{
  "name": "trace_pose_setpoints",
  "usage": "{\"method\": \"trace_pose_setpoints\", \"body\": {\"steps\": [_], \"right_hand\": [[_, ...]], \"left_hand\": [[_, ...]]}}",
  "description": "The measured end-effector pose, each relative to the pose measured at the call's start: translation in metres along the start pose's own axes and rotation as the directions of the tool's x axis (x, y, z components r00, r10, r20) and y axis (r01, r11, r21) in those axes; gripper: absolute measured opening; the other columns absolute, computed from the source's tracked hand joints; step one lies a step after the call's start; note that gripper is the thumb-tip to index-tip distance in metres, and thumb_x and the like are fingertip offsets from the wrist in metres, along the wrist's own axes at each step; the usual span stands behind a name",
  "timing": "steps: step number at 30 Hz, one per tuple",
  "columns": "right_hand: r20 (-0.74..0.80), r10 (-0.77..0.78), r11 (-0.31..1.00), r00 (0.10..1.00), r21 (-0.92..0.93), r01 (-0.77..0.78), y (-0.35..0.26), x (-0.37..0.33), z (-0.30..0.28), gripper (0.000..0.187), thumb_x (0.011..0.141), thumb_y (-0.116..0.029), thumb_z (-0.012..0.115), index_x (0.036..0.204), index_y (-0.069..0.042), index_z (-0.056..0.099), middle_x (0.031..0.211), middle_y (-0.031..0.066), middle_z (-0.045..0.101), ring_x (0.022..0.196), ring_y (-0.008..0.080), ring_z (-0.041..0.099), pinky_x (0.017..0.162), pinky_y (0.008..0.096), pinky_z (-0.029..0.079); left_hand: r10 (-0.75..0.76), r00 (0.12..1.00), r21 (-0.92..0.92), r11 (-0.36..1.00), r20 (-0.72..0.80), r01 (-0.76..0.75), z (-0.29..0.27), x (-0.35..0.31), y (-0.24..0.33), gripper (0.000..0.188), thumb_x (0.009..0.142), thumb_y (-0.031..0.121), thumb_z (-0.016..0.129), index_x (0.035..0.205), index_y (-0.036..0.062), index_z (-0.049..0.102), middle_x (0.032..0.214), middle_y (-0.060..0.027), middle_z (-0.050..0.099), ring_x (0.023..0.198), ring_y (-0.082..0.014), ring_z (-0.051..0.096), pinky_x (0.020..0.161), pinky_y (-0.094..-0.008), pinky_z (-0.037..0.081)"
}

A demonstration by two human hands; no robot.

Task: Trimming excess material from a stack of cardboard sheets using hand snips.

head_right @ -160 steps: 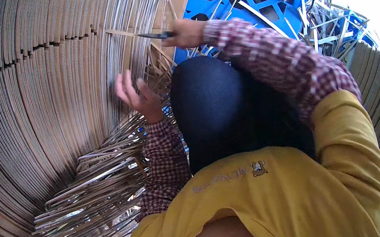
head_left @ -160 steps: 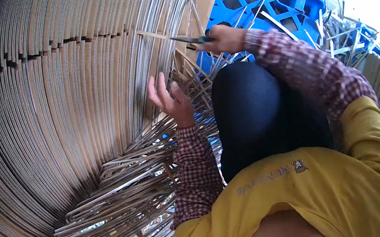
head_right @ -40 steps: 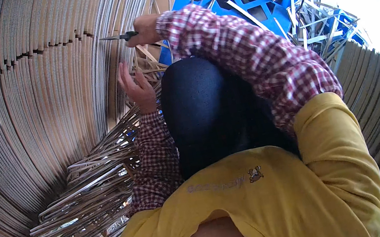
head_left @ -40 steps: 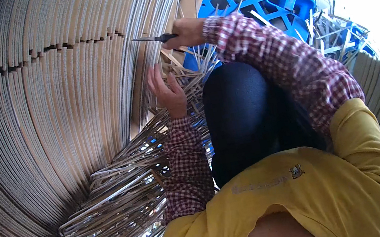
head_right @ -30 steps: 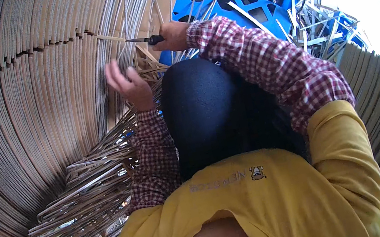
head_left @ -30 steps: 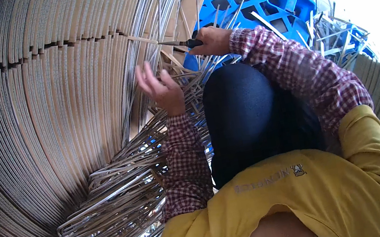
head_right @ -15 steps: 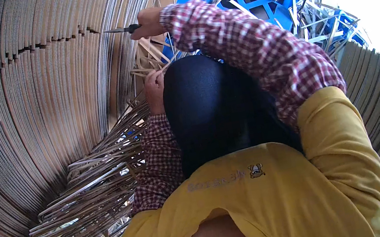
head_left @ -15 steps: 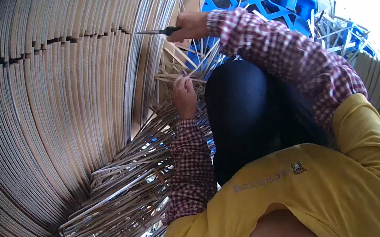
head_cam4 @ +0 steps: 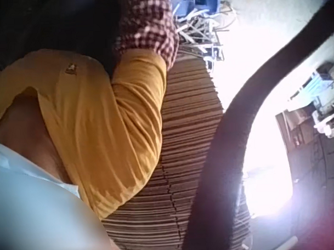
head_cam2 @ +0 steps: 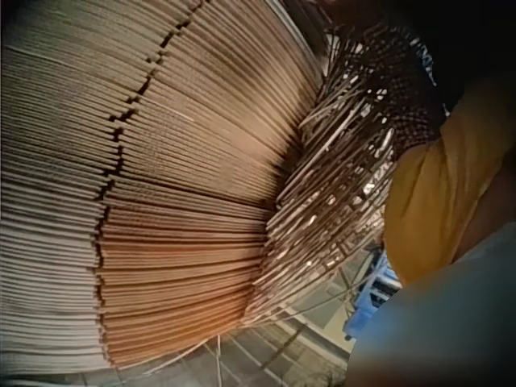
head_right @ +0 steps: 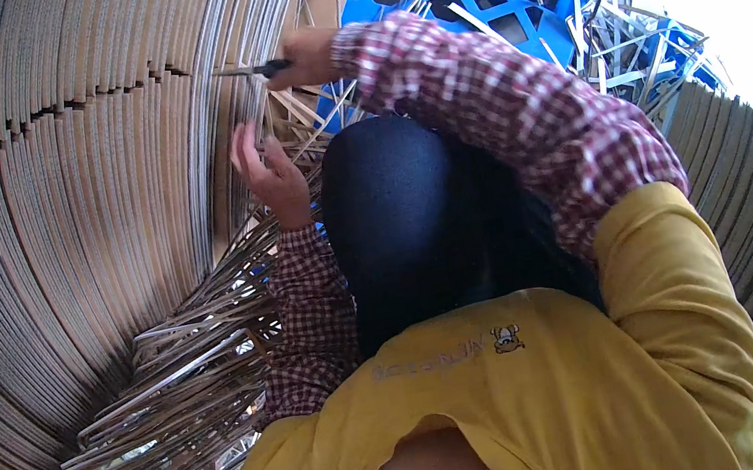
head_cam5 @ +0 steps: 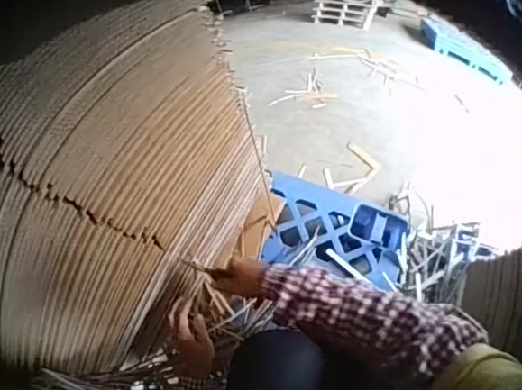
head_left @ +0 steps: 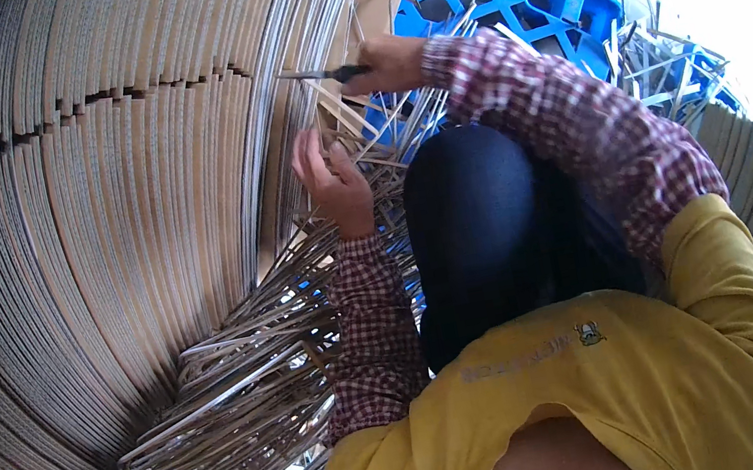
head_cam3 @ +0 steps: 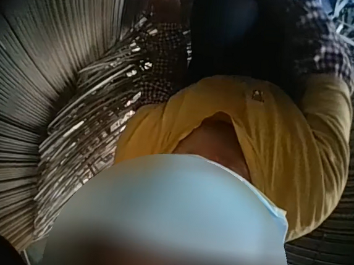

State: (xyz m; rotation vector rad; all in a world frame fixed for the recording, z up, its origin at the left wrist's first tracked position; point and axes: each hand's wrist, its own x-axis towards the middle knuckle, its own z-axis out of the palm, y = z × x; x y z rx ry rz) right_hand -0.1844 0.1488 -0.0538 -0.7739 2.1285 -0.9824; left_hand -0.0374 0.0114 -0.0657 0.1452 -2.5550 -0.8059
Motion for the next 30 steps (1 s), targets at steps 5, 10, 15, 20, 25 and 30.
{"method": "trace_pose_setpoints", "body": {"steps": [5, 10, 15, 20, 25, 30], "right_hand": [[-0.109, -0.02, 0.998, 0.994, 0.059, 0.026, -0.01, 0.016, 0.006, 0.048, 0.076, -0.044, 0.05, 0.073, 0.003, 0.059, 0.059, 0.0171, 0.054, 0.057, 0.0261, 0.055, 0.055, 0.0385, 0.042], [-0.017, -0.036, 0.997, 0.999, 0.064, 0.037, 0.017, -0.033, 0.017, 0.038, 0.073, -0.04, 0.055, 0.074, -0.002, 0.059, 0.064, 0.0187, 0.056, 0.065, 0.0306, 0.057, 0.059, 0.0371, 0.045], [0.26, -0.09, 0.978, 0.961, -0.161, 0.135, 0.03, -0.065, 0.009, 0.042, 0.076, -0.035, 0.053, 0.068, 0.006, 0.055, 0.057, 0.019, 0.052, 0.052, 0.025, 0.053, 0.052, 0.0377, 0.041], [0.223, -0.638, 0.77, 0.737, 0.182, 0.612, 0.051, -0.043, -0.002, 0.043, 0.074, -0.037, 0.054, 0.069, 0.006, 0.058, 0.05, 0.0156, 0.05, 0.045, 0.0173, 0.048, 0.045, 0.0354, 0.039], [0.066, -0.045, 0.998, 0.997, 0.046, 0.042, -0.009, 0.003, -0.012, 0.046, 0.075, -0.043, 0.051, 0.068, 0.002, 0.06, 0.053, 0.0115, 0.053, 0.048, 0.0194, 0.051, 0.048, 0.0337, 0.041], [-0.194, -0.003, 0.997, 0.981, 0.076, 0.018, 0.019, 0.008, 0.037, 0.036, 0.077, -0.031, 0.051, 0.068, 0.002, 0.058, 0.055, 0.0154, 0.053, 0.053, 0.025, 0.055, 0.052, 0.0352, 0.043]], "left_hand": [[-0.013, 1.0, -0.011, 1.0, 0.005, 0.013, -0.001, 0.0, 0.006, 0.03, 0.082, 0.015, 0.042, 0.106, -0.0033, 0.047, 0.112, -0.0211, 0.042, 0.104, -0.0326, 0.041, 0.089, -0.0393, 0.032], [0.064, 0.989, 0.108, 0.993, -0.132, -0.05, -0.021, 0.012, 0.016, 0.033, 0.081, 0.015, 0.043, 0.109, -0.0015, 0.046, 0.114, -0.0205, 0.04, 0.11, -0.0333, 0.036, 0.092, -0.0419, 0.029], [-0.186, 0.894, 0.164, 0.978, 0.407, 0.129, 0.025, -0.028, -0.041, 0.03, 0.082, 0.019, 0.041, 0.108, 0.0051, 0.05, 0.103, -0.0192, 0.05, 0.095, -0.0335, 0.048, 0.076, -0.0409, 0.04], [-0.194, 0.598, 0.206, 0.977, 0.778, 0.049, 0.036, -0.072, -0.046, 0.026, 0.079, 0.021, 0.044, 0.099, 0.0081, 0.054, 0.089, -0.0171, 0.053, 0.077, -0.0346, 0.053, 0.063, -0.0447, 0.042], [-0.393, 0.589, 0.248, 0.916, 0.706, 0.314, 0.018, -0.068, -0.026, 0.029, 0.078, 0.022, 0.048, 0.102, 0.0063, 0.052, 0.089, -0.016, 0.053, 0.081, -0.0326, 0.052, 0.069, -0.042, 0.042], [-0.095, 0.936, 0.007, 0.995, 0.339, 0.098, 0.004, -0.032, -0.003, 0.037, 0.078, 0.023, 0.05, 0.107, 0.0005, 0.049, 0.101, -0.0184, 0.048, 0.099, -0.0314, 0.042, 0.085, -0.0408, 0.033]]}}
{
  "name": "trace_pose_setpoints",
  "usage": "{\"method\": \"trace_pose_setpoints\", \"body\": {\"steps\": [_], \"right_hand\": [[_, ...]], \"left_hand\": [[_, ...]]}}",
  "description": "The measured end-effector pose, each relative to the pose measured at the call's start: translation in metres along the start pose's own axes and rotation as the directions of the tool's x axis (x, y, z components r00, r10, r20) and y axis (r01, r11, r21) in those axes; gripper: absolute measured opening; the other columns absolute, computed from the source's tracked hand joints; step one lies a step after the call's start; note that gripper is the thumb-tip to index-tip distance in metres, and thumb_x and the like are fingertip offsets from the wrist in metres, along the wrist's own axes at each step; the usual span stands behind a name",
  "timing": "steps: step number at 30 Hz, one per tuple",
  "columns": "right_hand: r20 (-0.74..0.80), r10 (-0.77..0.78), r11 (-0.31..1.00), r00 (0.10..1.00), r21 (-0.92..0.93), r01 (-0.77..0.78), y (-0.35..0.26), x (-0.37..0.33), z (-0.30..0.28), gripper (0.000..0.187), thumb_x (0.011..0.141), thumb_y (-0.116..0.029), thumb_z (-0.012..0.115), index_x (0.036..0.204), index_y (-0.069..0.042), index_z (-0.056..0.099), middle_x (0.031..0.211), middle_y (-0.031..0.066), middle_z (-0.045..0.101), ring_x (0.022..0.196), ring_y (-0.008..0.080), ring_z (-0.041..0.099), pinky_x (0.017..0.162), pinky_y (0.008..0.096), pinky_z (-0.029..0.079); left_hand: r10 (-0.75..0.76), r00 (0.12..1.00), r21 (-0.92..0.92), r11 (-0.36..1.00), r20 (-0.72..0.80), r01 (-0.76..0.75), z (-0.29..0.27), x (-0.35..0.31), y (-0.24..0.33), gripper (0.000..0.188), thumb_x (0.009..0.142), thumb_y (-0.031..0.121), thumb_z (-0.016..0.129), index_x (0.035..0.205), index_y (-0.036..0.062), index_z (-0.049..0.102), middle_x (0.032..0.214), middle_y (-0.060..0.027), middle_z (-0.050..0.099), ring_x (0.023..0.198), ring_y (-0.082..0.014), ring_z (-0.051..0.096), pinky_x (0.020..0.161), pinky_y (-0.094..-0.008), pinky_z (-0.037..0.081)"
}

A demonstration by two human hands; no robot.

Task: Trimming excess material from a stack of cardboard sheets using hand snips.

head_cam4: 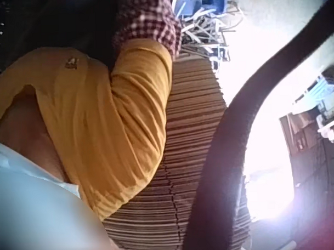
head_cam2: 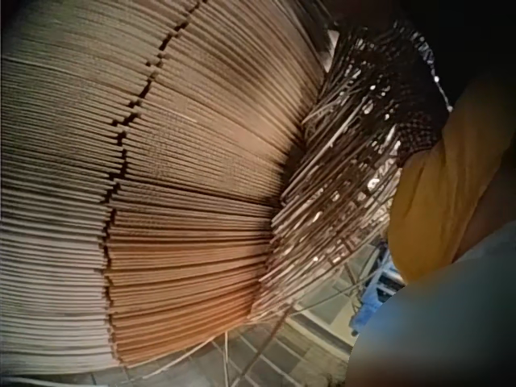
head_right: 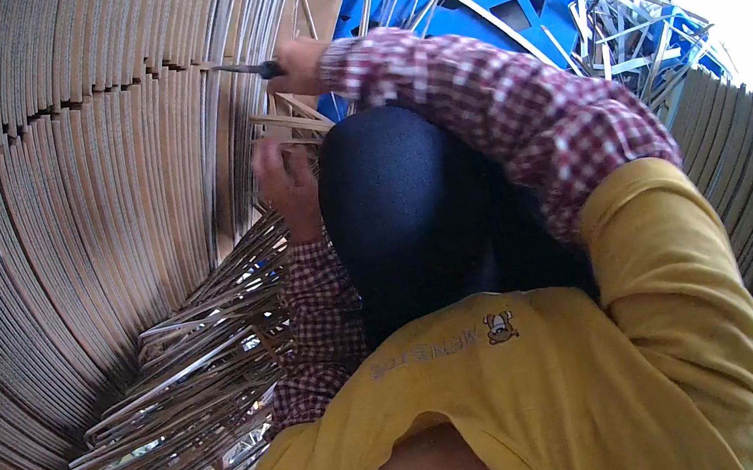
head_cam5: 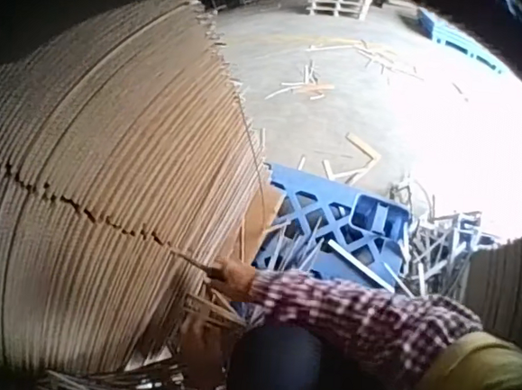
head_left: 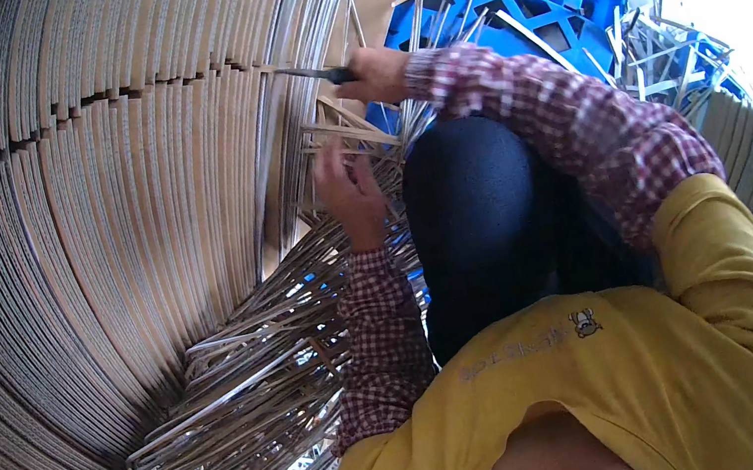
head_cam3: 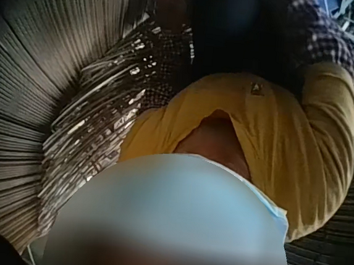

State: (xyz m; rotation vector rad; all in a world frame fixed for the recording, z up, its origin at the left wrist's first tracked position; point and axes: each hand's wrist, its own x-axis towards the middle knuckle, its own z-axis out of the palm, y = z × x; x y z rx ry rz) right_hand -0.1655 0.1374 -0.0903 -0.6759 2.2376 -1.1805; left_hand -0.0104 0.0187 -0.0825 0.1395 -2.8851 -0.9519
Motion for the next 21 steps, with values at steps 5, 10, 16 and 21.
{"method": "trace_pose_setpoints", "body": {"steps": [5, 10, 16, 21], "right_hand": [[0.49, 0.059, 0.956, 0.87, -0.28, 0.093, 0.037, -0.08, -0.036, 0.03, 0.075, -0.027, 0.052, 0.074, 0.002, 0.058, 0.065, 0.0203, 0.057, 0.065, 0.0298, 0.059, 0.056, 0.0391, 0.045], [0.622, -0.063, 0.986, 0.78, -0.081, 0.145, 0.022, -0.056, -0.062, 0.033, 0.075, -0.029, 0.056, 0.071, 0.003, 0.059, 0.063, 0.0164, 0.056, 0.054, 0.0203, 0.054, 0.052, 0.0338, 0.043], [0.278, 0.038, 0.999, 0.96, -0.015, -0.035, -0.032, 0.006, -0.05, 0.051, 0.073, -0.05, 0.049, 0.067, -0.001, 0.062, 0.056, 0.0101, 0.055, 0.052, 0.0188, 0.052, 0.053, 0.0327, 0.041], [-0.008, 0.013, 1.0, 1.0, 0.028, -0.013, -0.019, 0.008, -0.005, 0.04, 0.073, -0.04, 0.055, 0.069, -0.001, 0.061, 0.059, 0.0126, 0.056, 0.059, 0.0235, 0.057, 0.056, 0.0362, 0.043]], "left_hand": [[0.215, 0.949, 0.163, 0.97, -0.231, -0.18, -0.01, 0.028, 0.007, 0.034, 0.082, 0.019, 0.044, 0.111, 0.0029, 0.048, 0.115, -0.0182, 0.042, 0.107, -0.0354, 0.037, 0.091, -0.044, 0.027], [-0.181, 0.956, -0.156, 0.963, 0.23, 0.22, 0.039, -0.006, -0.065, 0.028, 0.081, 0.019, 0.045, 0.102, 0.0027, 0.055, 0.103, -0.0155, 0.053, 0.102, -0.029, 0.045, 0.09, -0.0386, 0.032], [0.122, 0.982, 0.071, 0.988, 0.146, -0.134, 0.027, -0.002, -0.029, 0.022, 0.081, 0.018, 0.047, 0.092, 0.0019, 0.057, 0.093, -0.0132, 0.056, 0.094, -0.0283, 0.049, 0.085, -0.0377, 0.035], [0.191, 0.964, 0.023, 0.981, -0.185, -0.19, 0.01, 0.005, 0.002, 0.02, 0.077, 0.014, 0.051, 0.092, 0.002, 0.057, 0.093, -0.0149, 0.055, 0.091, -0.0312, 0.048, 0.085, -0.0396, 0.034]]}}
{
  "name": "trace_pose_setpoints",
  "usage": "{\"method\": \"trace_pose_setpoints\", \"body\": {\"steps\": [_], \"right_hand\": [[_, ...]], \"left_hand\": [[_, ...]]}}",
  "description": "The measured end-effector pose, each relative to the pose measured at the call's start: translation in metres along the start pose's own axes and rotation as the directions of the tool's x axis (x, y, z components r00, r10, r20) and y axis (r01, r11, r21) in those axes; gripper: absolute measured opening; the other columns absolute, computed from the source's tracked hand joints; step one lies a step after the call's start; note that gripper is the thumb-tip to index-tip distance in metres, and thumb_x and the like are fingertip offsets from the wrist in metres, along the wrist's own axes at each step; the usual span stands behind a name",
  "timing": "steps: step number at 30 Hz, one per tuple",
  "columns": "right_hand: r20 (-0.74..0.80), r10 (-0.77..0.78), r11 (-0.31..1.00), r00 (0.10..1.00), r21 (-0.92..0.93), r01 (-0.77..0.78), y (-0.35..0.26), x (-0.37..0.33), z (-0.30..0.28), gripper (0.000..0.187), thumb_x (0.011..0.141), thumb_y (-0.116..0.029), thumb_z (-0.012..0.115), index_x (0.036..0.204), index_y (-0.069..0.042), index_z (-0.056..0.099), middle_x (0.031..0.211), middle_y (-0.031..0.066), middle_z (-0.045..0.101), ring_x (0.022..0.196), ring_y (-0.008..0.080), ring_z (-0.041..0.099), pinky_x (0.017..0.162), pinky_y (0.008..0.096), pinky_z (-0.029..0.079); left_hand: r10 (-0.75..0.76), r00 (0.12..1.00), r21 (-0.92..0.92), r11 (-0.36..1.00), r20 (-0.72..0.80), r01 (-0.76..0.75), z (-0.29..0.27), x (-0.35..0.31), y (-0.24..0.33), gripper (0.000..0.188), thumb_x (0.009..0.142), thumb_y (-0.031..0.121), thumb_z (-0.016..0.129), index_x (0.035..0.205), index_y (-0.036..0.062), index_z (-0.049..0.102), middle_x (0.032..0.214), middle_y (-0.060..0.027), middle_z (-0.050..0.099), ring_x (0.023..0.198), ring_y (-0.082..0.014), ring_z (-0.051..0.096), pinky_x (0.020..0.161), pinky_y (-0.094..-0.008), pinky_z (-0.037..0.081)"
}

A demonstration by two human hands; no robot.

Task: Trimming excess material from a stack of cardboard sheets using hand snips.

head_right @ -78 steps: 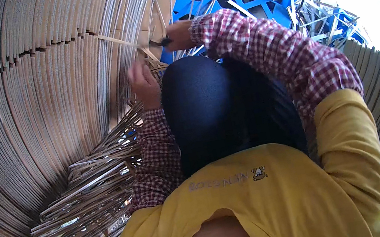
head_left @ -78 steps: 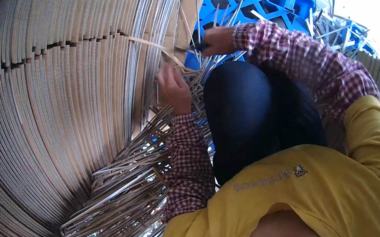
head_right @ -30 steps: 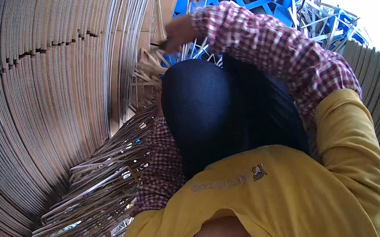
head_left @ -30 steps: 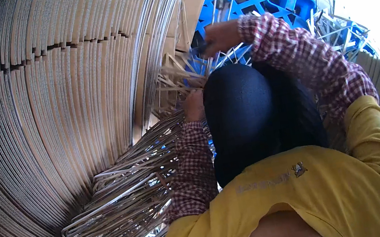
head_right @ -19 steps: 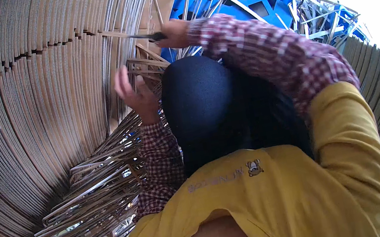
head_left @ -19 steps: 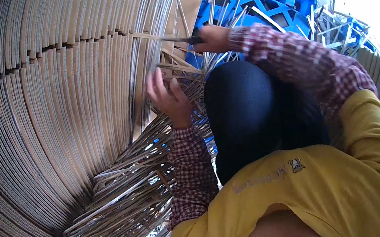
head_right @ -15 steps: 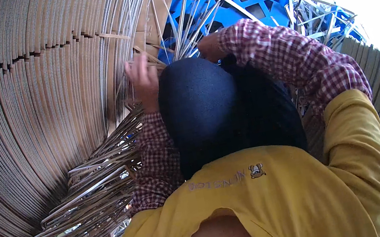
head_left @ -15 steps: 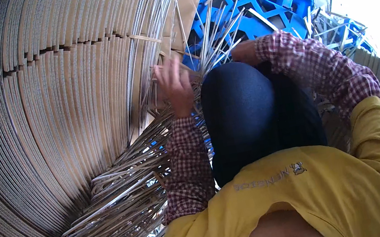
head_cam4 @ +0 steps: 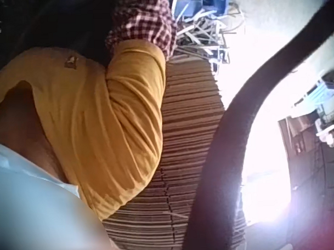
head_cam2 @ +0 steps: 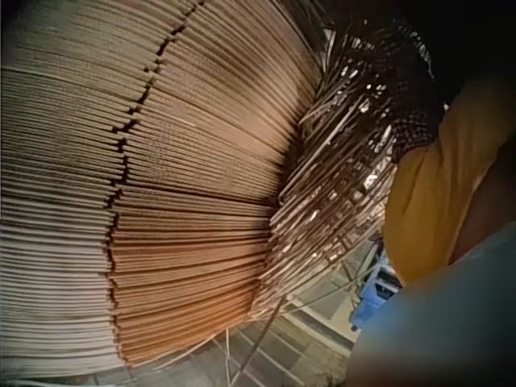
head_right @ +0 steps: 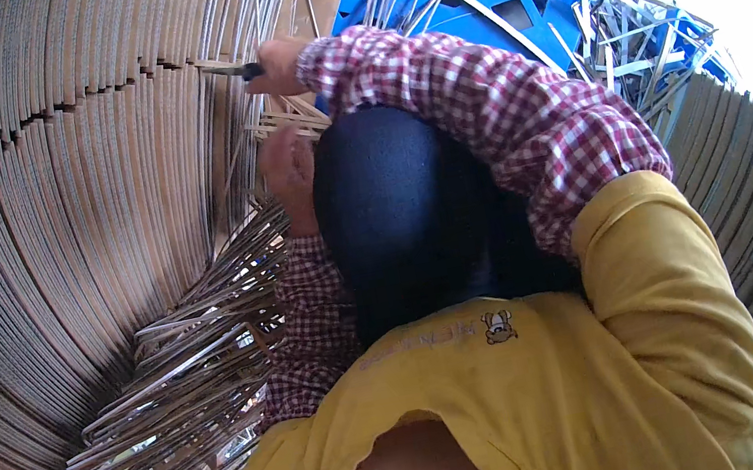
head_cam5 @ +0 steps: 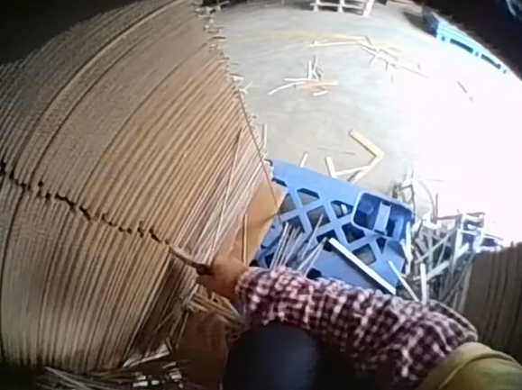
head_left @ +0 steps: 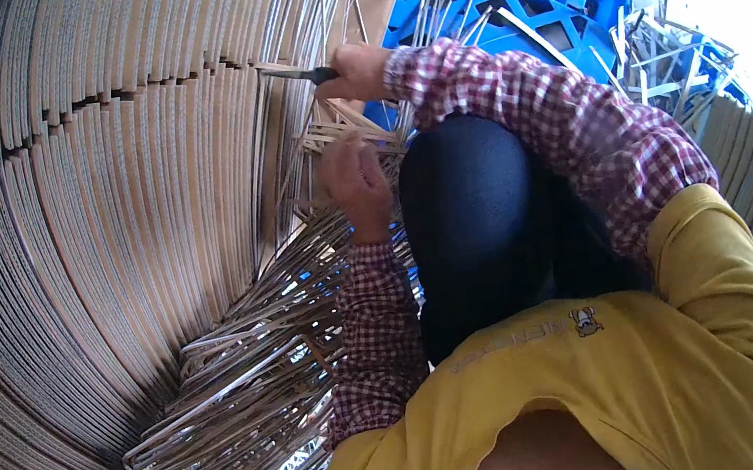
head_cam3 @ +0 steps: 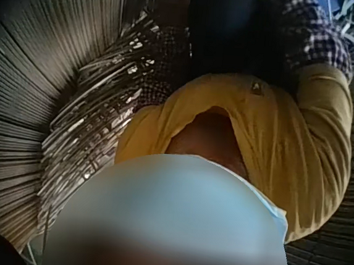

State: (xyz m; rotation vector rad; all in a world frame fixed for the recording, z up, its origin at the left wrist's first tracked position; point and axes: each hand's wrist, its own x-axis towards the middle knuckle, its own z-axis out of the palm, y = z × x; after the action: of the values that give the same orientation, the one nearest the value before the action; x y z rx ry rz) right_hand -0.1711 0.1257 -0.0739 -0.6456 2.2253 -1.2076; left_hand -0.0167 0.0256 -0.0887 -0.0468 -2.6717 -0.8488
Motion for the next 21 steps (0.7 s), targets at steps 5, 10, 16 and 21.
{"method": "trace_pose_setpoints", "body": {"steps": [5, 10, 16, 21], "right_hand": [[0.531, 0.03, 0.974, 0.847, -0.205, 0.094, 0.061, -0.084, -0.033, 0.033, 0.074, -0.029, 0.054, 0.069, 0.003, 0.057, 0.058, 0.0149, 0.054, 0.054, 0.0208, 0.055, 0.051, 0.0338, 0.044], [0.566, 0.028, 0.964, 0.824, 0.203, -0.173, 0.055, -0.095, -0.072, 0.026, 0.078, -0.026, 0.055, 0.081, 0.0, 0.061, 0.06, 0.0033, 0.055, 0.057, 0.007, 0.049, 0.052, 0.0238, 0.04], [0.165, 0.026, 0.999, 0.986, 0.03, -0.031, 0.029, -0.061, -0.071, 0.03, 0.078, -0.031, 0.055, 0.083, -0.002, 0.062, 0.06, 0.0057, 0.055, 0.055, 0.0084, 0.048, 0.051, 0.0272, 0.04], [0.184, 0.208, 0.947, 0.961, -0.284, -0.151, -0.006, -0.006, -0.035, 0.047, 0.074, -0.047, 0.053, 0.078, -0.002, 0.063, 0.066, 0.0088, 0.058, 0.059, 0.0153, 0.053, 0.056, 0.0302, 0.042]], "left_hand": [[-0.01, 0.949, 0.067, 0.997, -0.314, 0.032, -0.018, 0.061, 0.006, 0.025, 0.078, 0.015, 0.051, 0.096, -0.0012, 0.054, 0.091, -0.0167, 0.055, 0.09, -0.0293, 0.05, 0.081, -0.0376, 0.038], [-0.527, 0.846, -0.393, 0.798, -0.084, 0.458, 0.021, 0.118, -0.026, 0.026, 0.082, 0.019, 0.043, 0.095, -0.0023, 0.052, 0.075, -0.0152, 0.057, 0.07, -0.0251, 0.055, 0.066, -0.0342, 0.043], [0.034, 0.952, -0.089, 0.996, 0.304, -0.007, 0.063, 0.048, -0.048, 0.022, 0.082, 0.012, 0.04, 0.071, 0.0008, 0.055, 0.066, -0.0177, 0.055, 0.06, -0.0305, 0.054, 0.053, -0.0387, 0.041], [-0.455, 0.78, -0.257, 0.766, 0.429, 0.589, 0.061, -0.05, -0.051, 0.022, 0.082, 0.017, 0.046, 0.091, -0.0004, 0.056, 0.073, -0.0178, 0.055, 0.069, -0.0299, 0.054, 0.06, -0.0354, 0.042]]}}
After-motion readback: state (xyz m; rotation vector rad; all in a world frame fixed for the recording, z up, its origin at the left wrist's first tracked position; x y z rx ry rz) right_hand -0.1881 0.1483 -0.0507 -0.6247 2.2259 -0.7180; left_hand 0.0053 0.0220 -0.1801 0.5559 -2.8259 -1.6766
